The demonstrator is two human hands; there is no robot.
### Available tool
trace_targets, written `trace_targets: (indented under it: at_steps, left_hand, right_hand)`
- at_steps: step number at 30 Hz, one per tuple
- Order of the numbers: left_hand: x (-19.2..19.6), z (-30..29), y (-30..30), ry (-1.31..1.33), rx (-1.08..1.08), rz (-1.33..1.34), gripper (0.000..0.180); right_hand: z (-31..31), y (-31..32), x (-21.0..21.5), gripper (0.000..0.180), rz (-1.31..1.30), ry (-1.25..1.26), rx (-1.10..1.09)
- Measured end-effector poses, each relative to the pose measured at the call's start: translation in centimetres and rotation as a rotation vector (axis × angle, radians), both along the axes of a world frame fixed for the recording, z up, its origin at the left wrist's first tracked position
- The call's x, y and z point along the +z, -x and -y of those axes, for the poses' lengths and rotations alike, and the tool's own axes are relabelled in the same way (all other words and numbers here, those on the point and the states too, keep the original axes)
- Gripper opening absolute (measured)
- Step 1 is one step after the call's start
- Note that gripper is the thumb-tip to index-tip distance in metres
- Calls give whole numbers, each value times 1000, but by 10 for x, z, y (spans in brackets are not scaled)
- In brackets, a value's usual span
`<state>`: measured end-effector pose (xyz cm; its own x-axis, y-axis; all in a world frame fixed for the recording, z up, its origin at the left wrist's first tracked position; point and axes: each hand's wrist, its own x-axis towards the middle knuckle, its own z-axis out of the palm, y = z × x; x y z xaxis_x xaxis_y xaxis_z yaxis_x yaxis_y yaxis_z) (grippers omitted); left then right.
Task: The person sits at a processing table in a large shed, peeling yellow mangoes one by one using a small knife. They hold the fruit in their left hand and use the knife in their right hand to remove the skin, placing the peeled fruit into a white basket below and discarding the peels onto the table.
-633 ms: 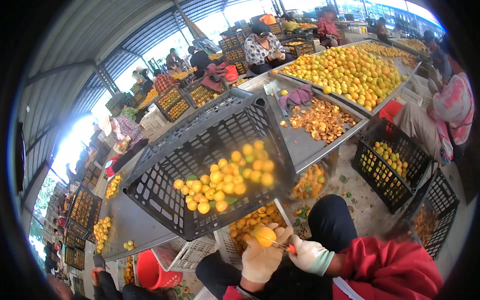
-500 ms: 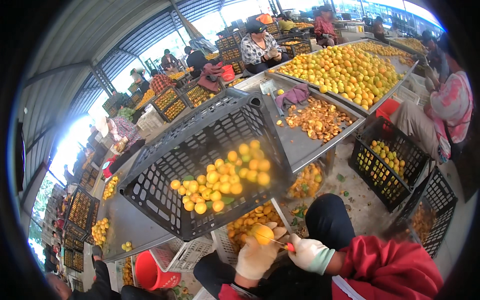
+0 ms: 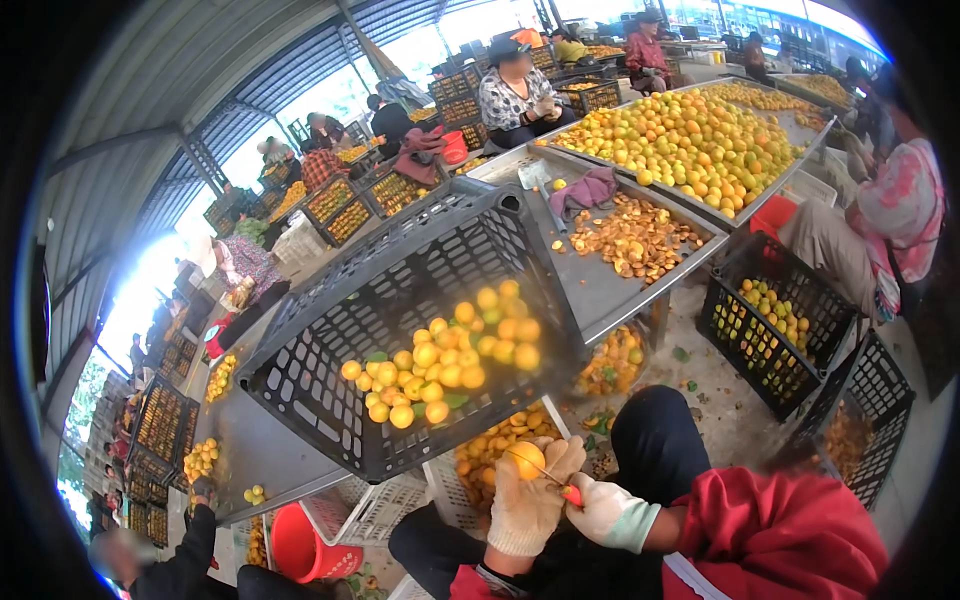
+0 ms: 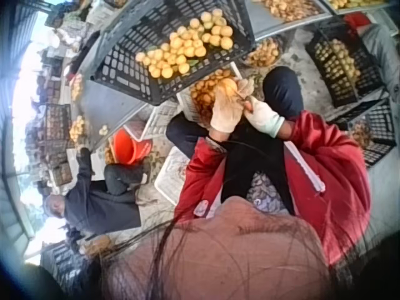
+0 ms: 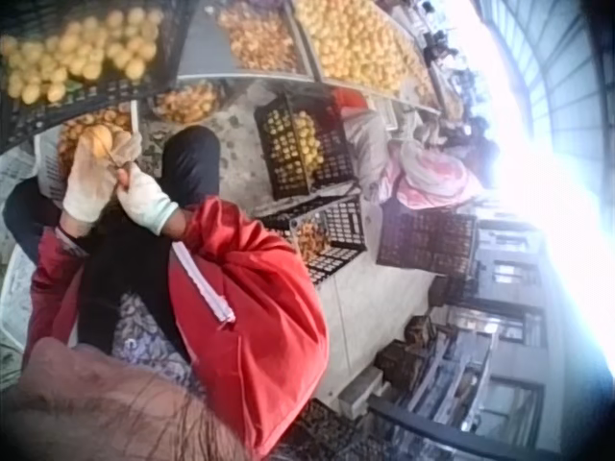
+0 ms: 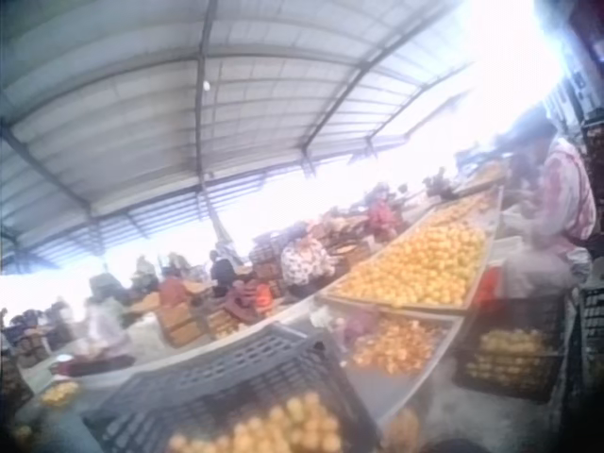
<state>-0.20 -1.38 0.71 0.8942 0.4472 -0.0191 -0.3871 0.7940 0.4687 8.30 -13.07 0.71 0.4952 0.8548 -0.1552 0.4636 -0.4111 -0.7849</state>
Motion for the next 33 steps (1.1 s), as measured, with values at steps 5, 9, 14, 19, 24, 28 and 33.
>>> trace_targets:
  at_steps: [5, 9, 14, 19, 24, 28, 33]
  left_hand:
    - [19, -37, 10, -1162, -17, -531, 45]
    - [32, -57, 18, -664, -237, -375, 42]
    - [5, -44, 13, -529, -86, -300, 42]
    - [-8, 2, -9, -34, 12, -117, 66]
    - [-15, -2, -8, -299, -119, -247, 77]
    - [-4, -28, -3, -634, -123, -463, 61]
    - [12, -32, -1, -763, -80, -452, 47]
  right_hand:
    - [3, -29, 21, 31, 91, 180, 162]
    - [2, -36, 29, 29, 140, 267, 224]
    - [-2, -39, 28, 32, 71, 228, 179]
    - [5, 0, -7, 33, -104, 21, -117]
    - [4, -13, -1, 33, -31, 129, -58]
    - [1, -33, 22, 33, -6, 209, 37]
    - [-1, -34, 24, 35, -16, 146, 38]
